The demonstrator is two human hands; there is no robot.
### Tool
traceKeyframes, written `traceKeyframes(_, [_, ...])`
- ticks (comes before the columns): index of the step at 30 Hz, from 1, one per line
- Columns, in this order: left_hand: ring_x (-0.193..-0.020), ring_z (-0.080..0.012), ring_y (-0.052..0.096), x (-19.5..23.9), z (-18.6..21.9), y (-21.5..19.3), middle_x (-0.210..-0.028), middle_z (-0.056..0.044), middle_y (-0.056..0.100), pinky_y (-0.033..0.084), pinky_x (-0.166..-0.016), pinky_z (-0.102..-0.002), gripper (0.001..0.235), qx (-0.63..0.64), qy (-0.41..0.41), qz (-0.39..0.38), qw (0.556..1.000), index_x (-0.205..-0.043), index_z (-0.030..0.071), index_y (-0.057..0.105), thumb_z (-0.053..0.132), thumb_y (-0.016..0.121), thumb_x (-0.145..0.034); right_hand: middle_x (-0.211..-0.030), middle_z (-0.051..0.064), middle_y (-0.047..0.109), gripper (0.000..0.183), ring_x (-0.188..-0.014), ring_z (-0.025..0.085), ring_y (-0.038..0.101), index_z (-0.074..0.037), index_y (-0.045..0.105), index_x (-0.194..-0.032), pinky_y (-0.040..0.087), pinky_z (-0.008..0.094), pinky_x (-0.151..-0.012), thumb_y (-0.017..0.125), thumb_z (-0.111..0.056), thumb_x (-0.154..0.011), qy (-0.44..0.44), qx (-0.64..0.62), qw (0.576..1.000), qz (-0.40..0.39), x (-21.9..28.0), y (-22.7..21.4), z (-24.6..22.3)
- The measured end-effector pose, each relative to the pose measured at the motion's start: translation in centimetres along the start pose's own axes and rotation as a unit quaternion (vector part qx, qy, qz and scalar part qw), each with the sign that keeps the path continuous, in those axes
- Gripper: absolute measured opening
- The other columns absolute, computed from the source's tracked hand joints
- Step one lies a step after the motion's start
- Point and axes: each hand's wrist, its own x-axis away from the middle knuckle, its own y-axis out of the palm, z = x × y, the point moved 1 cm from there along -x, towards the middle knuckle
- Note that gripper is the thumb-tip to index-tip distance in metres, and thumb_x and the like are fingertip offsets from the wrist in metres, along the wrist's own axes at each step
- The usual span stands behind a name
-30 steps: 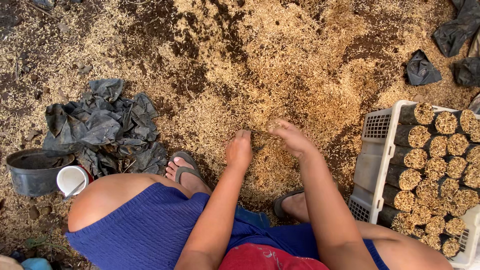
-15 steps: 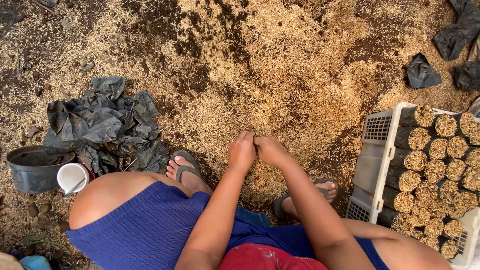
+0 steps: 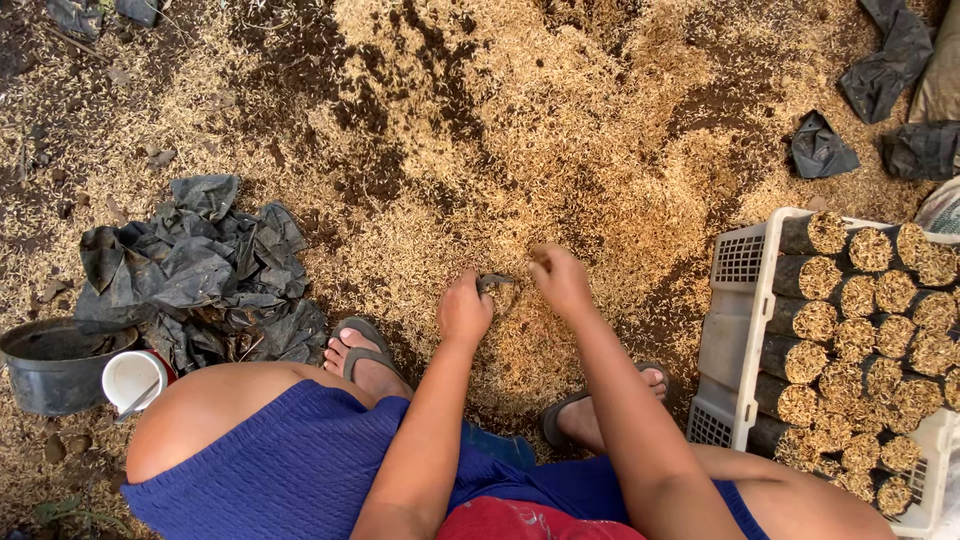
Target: The person fills small black plastic nursery bags with a loose, light-brown substrate from a large pile on the ground. They pack the material into each bag by hand, fold the top, and place the filled bags into a white plastic crate.
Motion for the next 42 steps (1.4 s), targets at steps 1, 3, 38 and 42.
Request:
traceKeyframes(1, [-0.085,-0.0226,0.070,0.0,-0.2,0.1,-0.098,-0.011,0.070,0.058,-0.074,-0.040,0.019,0.007,-0.003,-0.006,1.000,-0.112,0.005,0.063,0.010,0.062,-0.094,-0.127,0.011,0.072,0.029,-0.114,0.023,0.069,-0.008,0.066,-0.128,0.057,0.038,-0.101,0.062,-0.020,-0.102,-0.010,0.003,0.999,0.038,-0.9,-1.1,1.1])
traceKeyframes(3, [-0.083,-0.0228,0.070,0.0,-0.5,0.4,-0.097,-0.012,0.071,0.058,-0.072,-0.041,0.018,0.023,-0.007,-0.015,1.000,-0.110,0.005,0.065,0.012,0.062,-0.094,-0.141,0.016,0.058,0.045,-0.128,0.031,0.053,-0.007,0.057,-0.137,0.044,0.048,-0.107,0.067,-0.018,-0.095,-0.052,0.071,0.987,0.135,-2.1,-3.0,3.1])
traceKeyframes(38, [-0.101,-0.0293,0.068,0.4,-0.7,0.2,-0.114,-0.011,0.070,0.055,-0.086,-0.046,0.025,0.031,0.102,0.074,0.992,-0.121,0.008,0.067,0.010,0.059,-0.097,-0.160,0.023,0.038,0.016,-0.144,0.047,0.036,-0.011,0.078,-0.101,0.037,0.051,-0.114,0.066,-0.020,-0.095,-0.235,0.308,0.922,-0.017,4.8,4.3,-1.7])
traceKeyframes(42, [-0.104,-0.0305,0.066,0.6,-0.3,-0.7,-0.113,-0.014,0.066,0.054,-0.087,-0.047,0.024,0.040,0.092,0.073,0.992,-0.115,0.006,0.069,0.018,0.063,-0.095,-0.149,0.021,0.051,0.026,-0.134,0.044,0.050,-0.008,0.075,-0.112,0.044,0.052,-0.108,0.070,-0.020,-0.089,-0.263,0.143,0.954,0.033,4.7,3.7,-0.5])
